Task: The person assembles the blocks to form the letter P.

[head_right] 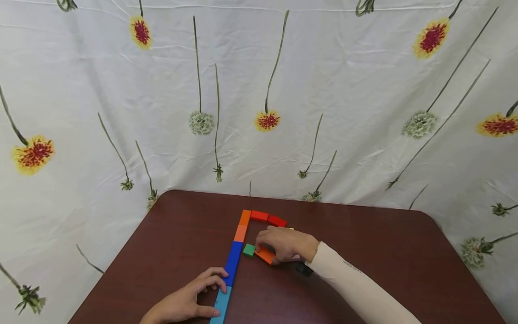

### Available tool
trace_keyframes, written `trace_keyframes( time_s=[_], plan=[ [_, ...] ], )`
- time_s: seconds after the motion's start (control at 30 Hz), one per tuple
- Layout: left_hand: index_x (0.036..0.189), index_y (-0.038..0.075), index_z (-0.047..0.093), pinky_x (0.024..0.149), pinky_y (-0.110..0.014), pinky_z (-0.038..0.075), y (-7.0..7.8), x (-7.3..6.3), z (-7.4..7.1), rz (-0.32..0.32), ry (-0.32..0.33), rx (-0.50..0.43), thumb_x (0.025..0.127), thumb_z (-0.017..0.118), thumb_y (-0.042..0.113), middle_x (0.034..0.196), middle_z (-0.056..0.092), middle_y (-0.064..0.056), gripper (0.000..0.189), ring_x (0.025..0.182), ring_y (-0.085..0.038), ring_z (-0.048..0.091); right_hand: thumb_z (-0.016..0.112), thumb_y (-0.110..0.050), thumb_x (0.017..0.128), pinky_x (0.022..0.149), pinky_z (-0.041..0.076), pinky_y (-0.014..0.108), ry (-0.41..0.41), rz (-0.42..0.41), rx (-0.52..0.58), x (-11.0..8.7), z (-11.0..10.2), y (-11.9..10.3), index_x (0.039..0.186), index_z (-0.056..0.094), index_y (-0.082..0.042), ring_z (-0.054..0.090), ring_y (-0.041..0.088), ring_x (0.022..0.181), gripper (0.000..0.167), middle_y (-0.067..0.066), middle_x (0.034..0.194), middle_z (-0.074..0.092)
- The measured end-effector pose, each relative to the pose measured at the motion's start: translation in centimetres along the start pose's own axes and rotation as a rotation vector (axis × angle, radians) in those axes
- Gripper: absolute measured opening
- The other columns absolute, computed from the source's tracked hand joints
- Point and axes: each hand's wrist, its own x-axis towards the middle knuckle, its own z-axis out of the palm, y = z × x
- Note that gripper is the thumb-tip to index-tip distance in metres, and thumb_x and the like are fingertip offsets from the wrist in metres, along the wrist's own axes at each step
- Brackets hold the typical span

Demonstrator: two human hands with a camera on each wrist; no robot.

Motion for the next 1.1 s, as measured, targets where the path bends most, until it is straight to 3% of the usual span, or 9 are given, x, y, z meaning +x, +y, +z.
trace_keyframes(
  time_s=[0.1, 0.27, 0.4, 0.53, 0.77, 1.1],
  plan=[
    [0.117, 0.023, 0.061, 0.098, -0.022, 0.040, 0.1, 0.0, 0.0, 0.000, 0.001, 0.008, 0.092, 0.073, 0.033, 0.144, 0.039, -0.005, 0.029, 0.114, -0.011, 0.044, 0.086, -0.021, 0.080, 0.103, 0.045, 0.033, 0.003, -0.007, -0.016, 0.1, 0.1, -0.1, 0.115, 0.064, -0.025, 0.051, 0.009, 0.112, 0.041, -0.013, 0.127, 0.058],
    [0.116, 0.023, 0.061, 0.098, -0.021, 0.040, 0.1, 0.0, 0.1, -0.016, -0.003, 0.000, 0.093, 0.073, 0.032, 0.145, 0.038, -0.005, 0.028, 0.114, -0.011, 0.044, 0.085, -0.016, 0.080, 0.095, 0.047, 0.027, 0.005, -0.011, -0.012, 0.1, 0.1, 0.0, 0.117, 0.064, -0.023, 0.048, 0.010, 0.107, 0.043, -0.012, 0.128, 0.058],
    [0.116, 0.024, 0.062, 0.098, -0.022, 0.040, 0.0, 0.1, 0.1, -0.021, -0.003, 0.008, 0.092, 0.073, 0.032, 0.145, 0.038, -0.005, 0.028, 0.114, -0.011, 0.044, 0.083, -0.011, 0.080, 0.105, 0.043, 0.031, 0.001, -0.007, 0.016, 0.1, 0.2, 0.1, 0.121, 0.063, -0.023, 0.050, 0.011, 0.119, 0.046, -0.011, 0.136, 0.056],
    [0.116, 0.025, 0.062, 0.097, -0.023, 0.039, 0.0, 0.1, 0.0, -0.030, 0.001, 0.009, 0.092, 0.074, 0.032, 0.146, 0.038, -0.004, 0.028, 0.114, -0.011, 0.043, 0.081, -0.021, 0.084, 0.112, 0.039, 0.038, 0.038, 0.019, 0.034, -0.2, 0.1, 0.3, 0.122, 0.063, -0.022, 0.051, 0.014, 0.125, 0.042, -0.007, 0.135, 0.058],
    [0.114, 0.026, 0.063, 0.096, -0.022, 0.038, 0.1, 0.0, 0.0, -0.063, 0.009, -0.002, 0.091, 0.075, 0.032, 0.145, 0.038, -0.001, 0.027, 0.114, -0.011, 0.042, 0.076, -0.045, 0.088, 0.097, 0.047, 0.041, 0.103, 0.081, -0.047, -0.6, 0.7, 0.4, 0.120, 0.065, -0.023, 0.056, 0.015, 0.107, 0.040, -0.006, 0.119, 0.065],
    [0.114, 0.026, 0.062, 0.096, -0.022, 0.039, 0.0, 0.3, -0.2, -0.054, -0.004, -0.009, 0.091, 0.075, 0.031, 0.144, 0.039, -0.002, 0.026, 0.116, -0.010, 0.043, 0.077, -0.034, 0.087, 0.084, 0.043, 0.034, 0.143, 0.039, -0.068, -1.2, 1.2, 0.6, 0.113, 0.068, -0.021, 0.053, 0.010, 0.094, 0.030, -0.010, 0.110, 0.067]
  ],
)
